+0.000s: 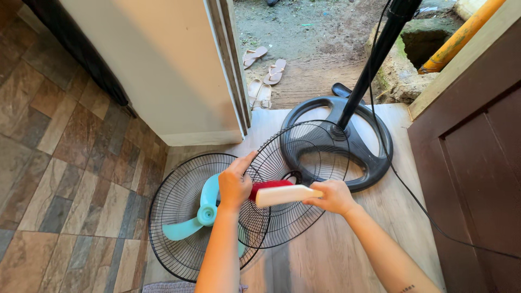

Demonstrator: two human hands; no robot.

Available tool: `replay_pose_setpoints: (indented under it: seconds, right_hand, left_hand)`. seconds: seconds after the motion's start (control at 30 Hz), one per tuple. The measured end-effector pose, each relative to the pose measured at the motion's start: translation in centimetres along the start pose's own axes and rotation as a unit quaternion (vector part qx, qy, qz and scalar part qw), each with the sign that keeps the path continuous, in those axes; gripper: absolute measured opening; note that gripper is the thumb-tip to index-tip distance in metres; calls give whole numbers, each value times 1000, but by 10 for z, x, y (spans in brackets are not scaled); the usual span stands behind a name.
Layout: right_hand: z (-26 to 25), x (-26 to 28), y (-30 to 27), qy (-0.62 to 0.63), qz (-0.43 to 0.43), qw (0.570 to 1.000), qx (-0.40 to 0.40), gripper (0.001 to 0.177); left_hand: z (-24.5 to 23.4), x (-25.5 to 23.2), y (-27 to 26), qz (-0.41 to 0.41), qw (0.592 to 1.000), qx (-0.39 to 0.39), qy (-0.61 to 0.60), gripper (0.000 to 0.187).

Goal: The person wipes the back housing of a standing fan with an orange cloth, then uses a red-bristled brush to clean the front wire cage. The fan remains disassembled on the floor during the cleaning.

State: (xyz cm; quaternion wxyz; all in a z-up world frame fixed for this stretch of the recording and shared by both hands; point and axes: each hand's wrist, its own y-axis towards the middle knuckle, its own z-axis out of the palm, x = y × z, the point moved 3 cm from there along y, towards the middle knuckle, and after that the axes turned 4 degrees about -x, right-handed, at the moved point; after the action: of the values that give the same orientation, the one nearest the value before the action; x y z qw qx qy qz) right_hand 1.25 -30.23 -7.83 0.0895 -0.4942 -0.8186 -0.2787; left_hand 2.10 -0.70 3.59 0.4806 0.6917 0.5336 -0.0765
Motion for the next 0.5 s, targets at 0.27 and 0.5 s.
replay_pose_setpoints:
  seconds: [0.27,0.5]
  right_hand:
    - [-94,-3,40,-129,-79,983,-105,43]
    - [-100,-49,18,-126,-49,971,-195,36]
  left_hand:
    - [7,-30,10,41,995,58,-69,67]
    - [11,-38,12,80,996,32,-33,66]
